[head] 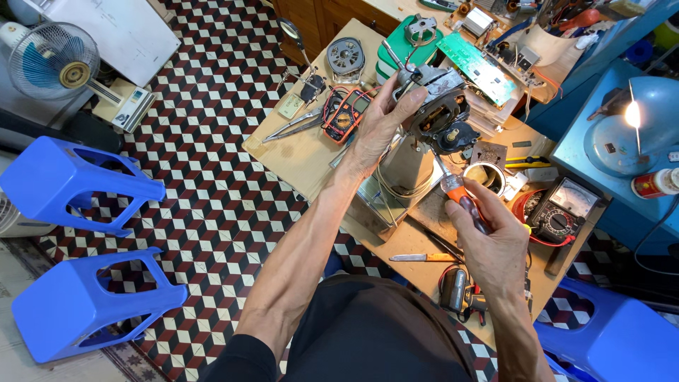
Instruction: The person uses a cordless drill to rotate the shaft of a disassembled motor or fan component, then switches to a screwdriver to adjust internal parts. The person repeatedly rotates the component by hand and with tools while working at a cluttered workbench.
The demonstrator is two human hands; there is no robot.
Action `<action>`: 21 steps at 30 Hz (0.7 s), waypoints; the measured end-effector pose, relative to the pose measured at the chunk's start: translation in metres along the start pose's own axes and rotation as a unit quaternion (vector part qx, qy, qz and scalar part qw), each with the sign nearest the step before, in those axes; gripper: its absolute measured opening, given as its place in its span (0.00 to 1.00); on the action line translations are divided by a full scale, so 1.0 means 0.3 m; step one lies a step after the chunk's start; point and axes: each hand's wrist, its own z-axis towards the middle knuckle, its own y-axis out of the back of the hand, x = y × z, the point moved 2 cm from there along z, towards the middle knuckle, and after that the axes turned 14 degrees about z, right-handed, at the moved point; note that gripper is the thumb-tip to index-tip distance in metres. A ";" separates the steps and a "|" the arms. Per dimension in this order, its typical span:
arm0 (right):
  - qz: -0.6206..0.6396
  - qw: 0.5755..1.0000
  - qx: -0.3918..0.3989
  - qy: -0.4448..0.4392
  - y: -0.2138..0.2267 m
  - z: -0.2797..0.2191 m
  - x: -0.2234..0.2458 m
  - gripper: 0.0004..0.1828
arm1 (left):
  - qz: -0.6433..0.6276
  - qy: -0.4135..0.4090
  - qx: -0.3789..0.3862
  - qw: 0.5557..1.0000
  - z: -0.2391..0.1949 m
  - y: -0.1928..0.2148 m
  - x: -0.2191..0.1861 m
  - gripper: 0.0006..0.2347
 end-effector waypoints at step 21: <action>0.534 0.779 0.129 -0.302 0.055 0.121 -0.154 0.20 | 0.181 0.007 -0.162 0.970 -0.091 -0.002 -0.010 0.36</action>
